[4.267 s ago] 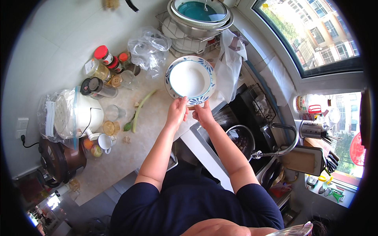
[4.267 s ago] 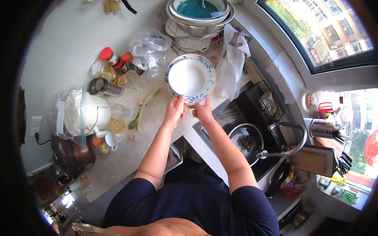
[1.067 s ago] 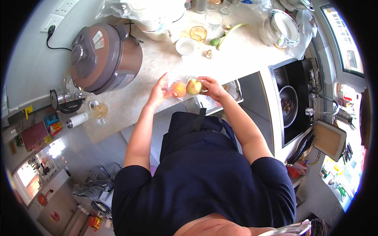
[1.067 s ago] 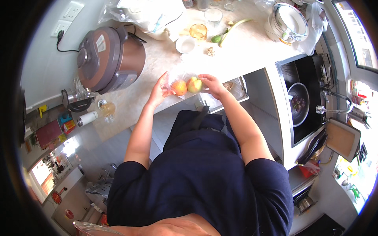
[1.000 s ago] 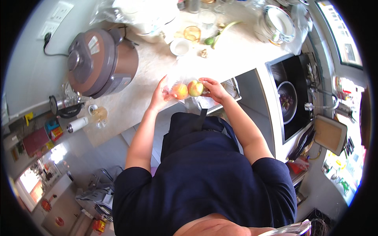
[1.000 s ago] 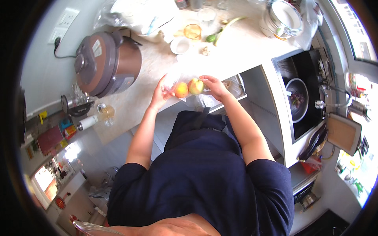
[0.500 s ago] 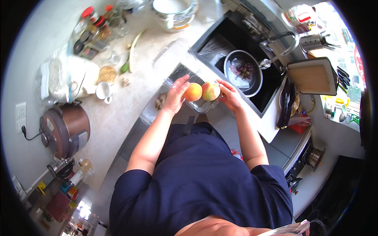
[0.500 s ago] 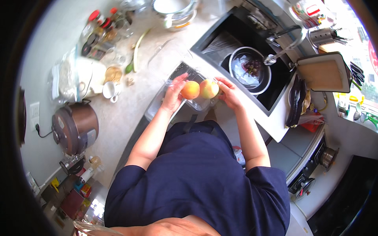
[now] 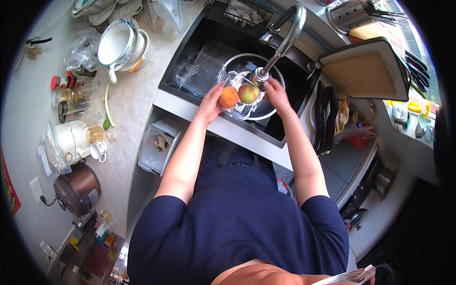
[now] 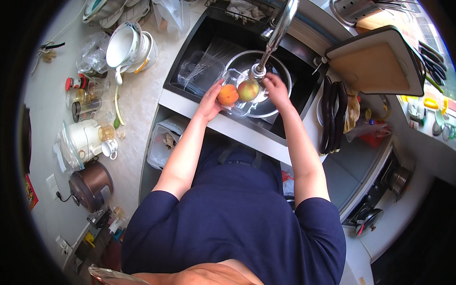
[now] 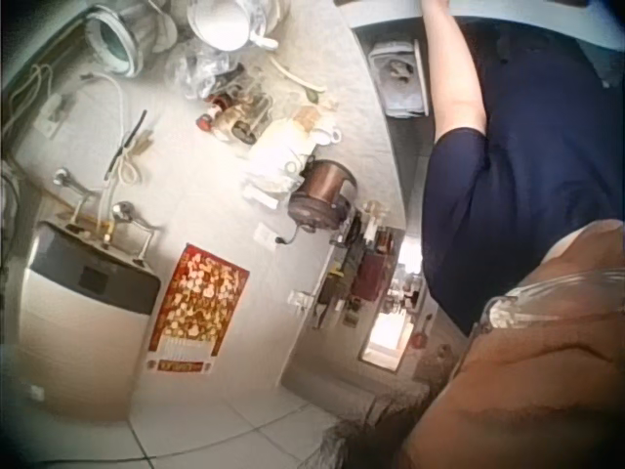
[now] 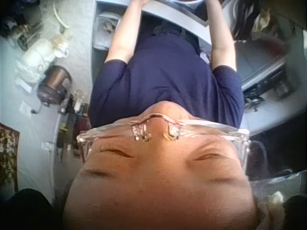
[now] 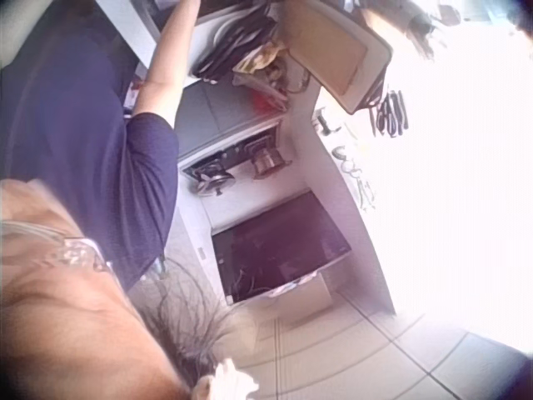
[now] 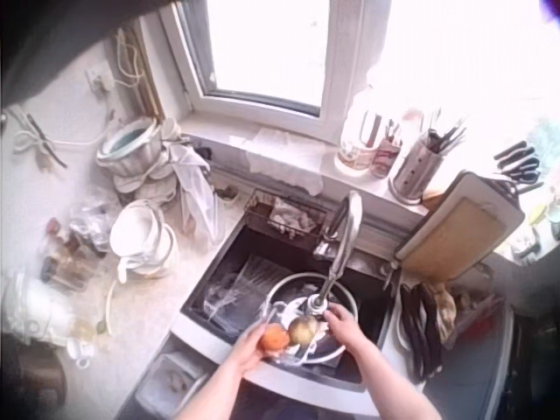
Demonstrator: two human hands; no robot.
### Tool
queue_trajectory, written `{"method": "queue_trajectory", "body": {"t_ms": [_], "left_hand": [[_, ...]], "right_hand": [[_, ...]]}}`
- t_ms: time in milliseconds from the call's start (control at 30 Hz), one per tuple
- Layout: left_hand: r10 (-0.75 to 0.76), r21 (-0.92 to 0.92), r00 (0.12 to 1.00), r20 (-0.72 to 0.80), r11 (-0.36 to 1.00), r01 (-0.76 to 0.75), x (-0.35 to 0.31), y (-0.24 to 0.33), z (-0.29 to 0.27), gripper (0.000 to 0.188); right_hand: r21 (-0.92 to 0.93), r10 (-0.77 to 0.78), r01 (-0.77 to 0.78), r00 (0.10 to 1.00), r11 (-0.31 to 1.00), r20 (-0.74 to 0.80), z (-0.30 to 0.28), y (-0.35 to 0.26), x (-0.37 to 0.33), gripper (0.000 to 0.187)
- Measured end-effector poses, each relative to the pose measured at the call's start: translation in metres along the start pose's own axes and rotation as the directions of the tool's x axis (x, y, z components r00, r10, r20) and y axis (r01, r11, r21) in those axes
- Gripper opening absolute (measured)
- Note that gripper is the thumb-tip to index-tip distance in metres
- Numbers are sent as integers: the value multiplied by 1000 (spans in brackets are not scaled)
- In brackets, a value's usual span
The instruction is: The person washes eggplants, grapes, an orange, and an apple under running water in a kitchen sink. They place the washed items into a bowl or on a cutting board.
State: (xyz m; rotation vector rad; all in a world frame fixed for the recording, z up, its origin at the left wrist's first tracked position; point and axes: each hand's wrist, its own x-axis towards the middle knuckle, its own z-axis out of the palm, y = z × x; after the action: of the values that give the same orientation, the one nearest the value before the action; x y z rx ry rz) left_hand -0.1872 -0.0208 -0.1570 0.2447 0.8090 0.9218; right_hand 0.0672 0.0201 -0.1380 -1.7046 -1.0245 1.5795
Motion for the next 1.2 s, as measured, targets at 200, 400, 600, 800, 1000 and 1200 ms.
{"method": "queue_trajectory", "body": {"t_ms": [200,400,600,800,1000,1200], "left_hand": [[17,58,994,-104,998,-11,42,-13,8,55],[-28,152,970,-241,986,66,70,-26,30,47],[-44,167,953,-301,981,98,83,-30,41,40],[-37,229,953,-299,967,110,85,-25,57,47],[42,415,954,-296,906,88,68,-13,70,44],[273,669,937,-218,741,-61,71,-4,34,42]], "right_hand": [[-535,-629,458,754,710,-189,-22,-50,73,40],[-477,-440,326,886,816,-148,-3,-79,73,40],[-383,-498,424,860,821,-114,0,-49,73,45],[-583,-545,500,831,640,114,21,17,31,55],[-110,-244,260,959,959,143,38,-6,18,46],[-59,-297,297,955,953,16,62,25,45,61]]}}
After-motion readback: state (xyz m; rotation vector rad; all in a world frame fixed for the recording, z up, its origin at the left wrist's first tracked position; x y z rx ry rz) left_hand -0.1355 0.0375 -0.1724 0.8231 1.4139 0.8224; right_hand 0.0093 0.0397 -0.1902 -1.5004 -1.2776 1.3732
